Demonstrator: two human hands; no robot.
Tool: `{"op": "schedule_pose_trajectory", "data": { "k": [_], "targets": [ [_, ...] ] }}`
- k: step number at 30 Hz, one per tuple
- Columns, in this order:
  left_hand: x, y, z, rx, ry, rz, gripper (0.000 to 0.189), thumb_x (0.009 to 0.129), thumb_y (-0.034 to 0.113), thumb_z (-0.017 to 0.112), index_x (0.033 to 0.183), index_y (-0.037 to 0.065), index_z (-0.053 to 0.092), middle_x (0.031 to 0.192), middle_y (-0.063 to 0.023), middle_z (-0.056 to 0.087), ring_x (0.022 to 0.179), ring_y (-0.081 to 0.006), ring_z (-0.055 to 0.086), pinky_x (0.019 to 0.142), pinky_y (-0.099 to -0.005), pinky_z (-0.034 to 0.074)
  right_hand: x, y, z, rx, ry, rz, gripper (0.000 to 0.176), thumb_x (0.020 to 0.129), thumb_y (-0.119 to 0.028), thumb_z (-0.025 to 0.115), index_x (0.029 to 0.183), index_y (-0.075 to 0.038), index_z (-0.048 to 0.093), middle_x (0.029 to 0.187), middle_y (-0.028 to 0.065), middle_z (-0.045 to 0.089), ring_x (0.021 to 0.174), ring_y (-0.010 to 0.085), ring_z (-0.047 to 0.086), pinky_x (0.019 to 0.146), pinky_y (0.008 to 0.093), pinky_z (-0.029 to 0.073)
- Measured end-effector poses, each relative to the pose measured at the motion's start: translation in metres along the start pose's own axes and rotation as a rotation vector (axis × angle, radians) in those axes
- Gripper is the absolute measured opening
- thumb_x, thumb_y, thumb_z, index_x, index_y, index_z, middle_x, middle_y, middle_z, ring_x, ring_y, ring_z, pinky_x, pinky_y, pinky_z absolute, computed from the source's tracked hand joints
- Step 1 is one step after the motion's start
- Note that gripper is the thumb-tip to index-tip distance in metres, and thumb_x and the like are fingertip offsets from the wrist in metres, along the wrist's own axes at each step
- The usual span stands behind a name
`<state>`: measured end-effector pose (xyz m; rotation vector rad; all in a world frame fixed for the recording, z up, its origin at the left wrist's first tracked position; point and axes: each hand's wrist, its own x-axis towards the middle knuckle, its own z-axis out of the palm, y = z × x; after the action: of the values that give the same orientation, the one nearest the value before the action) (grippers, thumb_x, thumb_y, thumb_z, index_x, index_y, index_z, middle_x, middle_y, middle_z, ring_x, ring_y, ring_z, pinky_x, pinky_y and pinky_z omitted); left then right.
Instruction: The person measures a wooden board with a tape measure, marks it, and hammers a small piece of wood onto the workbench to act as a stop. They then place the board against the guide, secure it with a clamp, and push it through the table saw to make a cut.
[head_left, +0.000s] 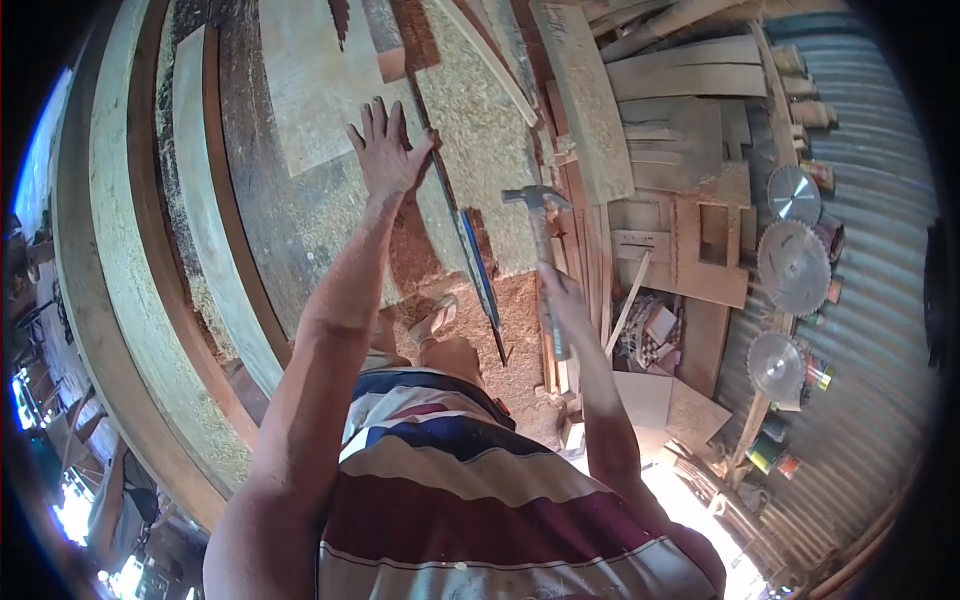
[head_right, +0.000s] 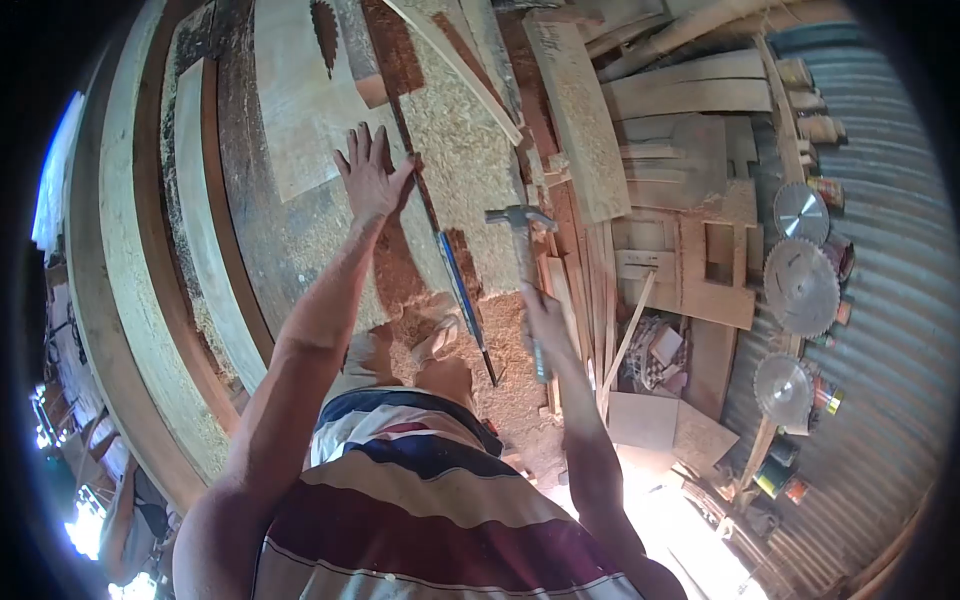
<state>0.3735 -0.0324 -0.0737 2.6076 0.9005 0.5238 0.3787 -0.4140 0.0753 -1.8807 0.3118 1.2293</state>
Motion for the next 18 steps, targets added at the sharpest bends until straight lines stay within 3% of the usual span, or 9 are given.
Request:
{"op": "schedule_pose_trajectory", "data": {
  "k": [2, 3, 6, 7, 10, 11, 14, 15, 18],
  "targets": [
    [-0.005, -0.001, 0.006, 0.015, 0.014, 0.011, 0.09, 0.097, 0.073, 0.051, 0.159, 0.008, 0.049, 0.171, -0.0226, 0.035, 0.162, -0.0415, 0.022, 0.129, -0.0648, 0.006, 0.005, 0.024, 0.015, 0.036, -0.103, -0.002, 0.051, 0.107, -0.058, 0.058, 0.094, -0.009, 0.054, 0.06, -0.0001, 0.05, 0.039, 0.0115, 0.048, 0.035, 0.0311, 0.041],
    [-0.005, -0.005, 0.01, 0.02, 0.023, 0.016, 0.089, 0.097, 0.072, 0.051, 0.159, 0.009, 0.05, 0.17, -0.0223, 0.036, 0.161, -0.0415, 0.023, 0.129, -0.0648, 0.006, 0.004, 0.023, 0.017, -0.094, -0.062, -0.024, 0.051, 0.106, -0.059, 0.057, 0.091, -0.01, 0.052, 0.059, -0.0005, 0.049, 0.04, 0.0124, 0.047, 0.036, 0.0315, 0.041],
    [-0.008, -0.002, 0.011, 0.04, 0.038, 0.03, 0.084, 0.099, 0.07, 0.05, 0.157, 0.009, 0.053, 0.169, -0.0217, 0.038, 0.16, -0.0419, 0.026, 0.129, -0.0651, 0.008, 0.016, 0.012, -0.003, -0.106, -0.064, -0.109, 0.052, 0.106, -0.059, 0.058, 0.089, -0.011, 0.05, 0.059, -0.0006, 0.048, 0.04, 0.0131, 0.046, 0.038, 0.0321, 0.041],
    [-0.004, -0.003, 0.011, 0.051, 0.047, 0.035, 0.084, 0.099, 0.07, 0.05, 0.157, 0.008, 0.053, 0.169, -0.0215, 0.038, 0.16, -0.0417, 0.026, 0.129, -0.0651, 0.008, 0.005, -0.002, 0.014, -0.033, 0.02, -0.081, 0.052, 0.107, -0.058, 0.057, 0.088, -0.011, 0.05, 0.059, -0.0006, 0.048, 0.04, 0.0138, 0.046, 0.038, 0.0325, 0.04],
    [-0.009, -0.006, 0.015, 0.036, 0.057, 0.042, 0.083, 0.1, 0.068, 0.049, 0.156, 0.007, 0.053, 0.169, -0.0208, 0.039, 0.16, -0.0409, 0.028, 0.129, -0.0647, 0.009, 0.007, -0.003, 0.03, -0.088, -0.115, -0.107, 0.053, 0.107, -0.06, 0.054, 0.086, -0.011, 0.05, 0.058, -0.0008, 0.047, 0.041, 0.0134, 0.047, 0.039, 0.0322, 0.04],
    [-0.009, -0.009, 0.016, 0.025, 0.063, 0.044, 0.083, 0.1, 0.067, 0.049, 0.156, 0.007, 0.052, 0.169, -0.0205, 0.039, 0.159, -0.0405, 0.028, 0.129, -0.0645, 0.009, 0.005, -0.014, 0.016, -0.225, -0.05, -0.112, 0.053, 0.108, -0.059, 0.054, 0.086, -0.01, 0.05, 0.057, -0.0008, 0.047, 0.041, 0.0133, 0.047, 0.039, 0.0322, 0.04],
    [-0.01, -0.008, 0.014, 0.002, 0.067, 0.043, 0.083, 0.1, 0.066, 0.05, 0.156, 0.005, 0.052, 0.168, -0.0201, 0.041, 0.159, -0.0398, 0.029, 0.13, -0.064, 0.01, 0.031, -0.005, 0.025, -0.123, 0.077, -0.162, 0.053, 0.107, -0.058, 0.055, 0.088, -0.009, 0.051, 0.058, -0.0006, 0.048, 0.042, 0.0131, 0.048, 0.039, 0.0329, 0.042],
    [-0.011, -0.004, 0.011, -0.02, 0.066, 0.025, 0.084, 0.099, 0.066, 0.05, 0.156, 0.004, 0.052, 0.168, -0.0205, 0.041, 0.159, -0.0397, 0.029, 0.13, -0.0635, 0.009, 0.051, 0.015, 0.025, -0.166, -0.042, -0.206, 0.053, 0.107, -0.058, 0.056, 0.088, -0.008, 0.052, 0.059, 0.0002, 0.049, 0.042, 0.0134, 0.05, 0.039, 0.0336, 0.044],
    [-0.012, -0.002, 0.006, 0.021, 0.035, 0.028, 0.086, 0.099, 0.066, 0.051, 0.156, 0.003, 0.051, 0.169, -0.0208, 0.039, 0.16, -0.0396, 0.028, 0.13, -0.0626, 0.009, 0.028, -0.019, 0.019, -0.221, -0.109, -0.212, 0.053, 0.107, -0.058, 0.055, 0.089, -0.009, 0.053, 0.059, 0.0009, 0.05, 0.042, 0.0142, 0.051, 0.039, 0.0342, 0.046]
  ]
}}
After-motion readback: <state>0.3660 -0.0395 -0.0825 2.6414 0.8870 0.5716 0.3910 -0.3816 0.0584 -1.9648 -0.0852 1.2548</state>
